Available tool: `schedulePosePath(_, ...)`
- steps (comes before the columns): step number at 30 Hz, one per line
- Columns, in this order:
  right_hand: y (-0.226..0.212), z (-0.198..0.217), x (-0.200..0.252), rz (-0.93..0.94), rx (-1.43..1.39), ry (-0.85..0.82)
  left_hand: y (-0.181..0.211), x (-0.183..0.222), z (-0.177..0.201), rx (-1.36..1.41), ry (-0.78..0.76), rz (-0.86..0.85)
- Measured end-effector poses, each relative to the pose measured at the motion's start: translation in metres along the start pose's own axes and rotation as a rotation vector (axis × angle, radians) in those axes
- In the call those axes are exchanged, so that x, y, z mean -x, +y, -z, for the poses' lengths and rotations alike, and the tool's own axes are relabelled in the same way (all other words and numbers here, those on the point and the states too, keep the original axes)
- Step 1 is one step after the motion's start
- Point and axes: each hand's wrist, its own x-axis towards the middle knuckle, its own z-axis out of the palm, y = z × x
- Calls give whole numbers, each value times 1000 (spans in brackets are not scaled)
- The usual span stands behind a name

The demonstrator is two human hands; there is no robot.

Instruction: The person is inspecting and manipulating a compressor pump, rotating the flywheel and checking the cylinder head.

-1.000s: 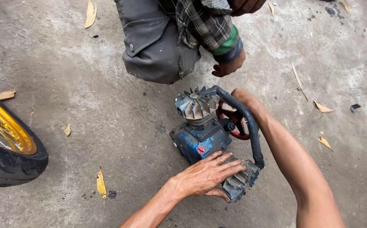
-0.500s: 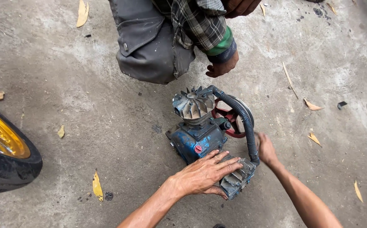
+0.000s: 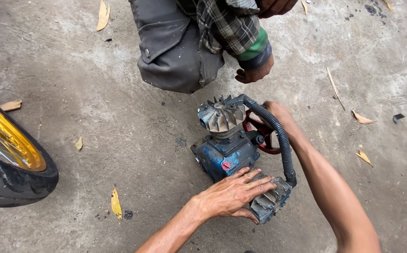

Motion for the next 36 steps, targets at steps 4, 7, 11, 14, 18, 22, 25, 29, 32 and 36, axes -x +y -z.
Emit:
schedulePosePath(4,49,-63,109,52,-467,366,-1,2,-4,-39,29,-13)
schedulePosePath(7,169,-176,135,101,-281,199,1,2,-4,-43,52,-12)
schedulePosePath(11,190,-154,128,-8,-258,443,1,2,4,-8,12,-13)
schedulePosePath(14,119,-57,98,-80,-390,486,1,2,6,-11,-23,-10)
schedulePosePath(18,-4,52,61,-52,-489,380,1,0,0,-9,-22,1)
schedulePosePath(22,-55,60,0,-66,-265,-41,-1,-1,-6,-47,4,-4)
schedulePosePath(25,-65,30,-12,-75,81,-93,-2,-2,-4,-46,4,-9)
schedulePosePath(29,-26,6,6,37,88,171,-2,-2,-5,-80,16,-12)
schedulePosePath(32,4,-19,86,236,-302,604,-2,-2,-2,-62,13,-9)
schedulePosePath(36,30,-96,131,-50,-535,633,-3,-2,-5,-78,17,-16)
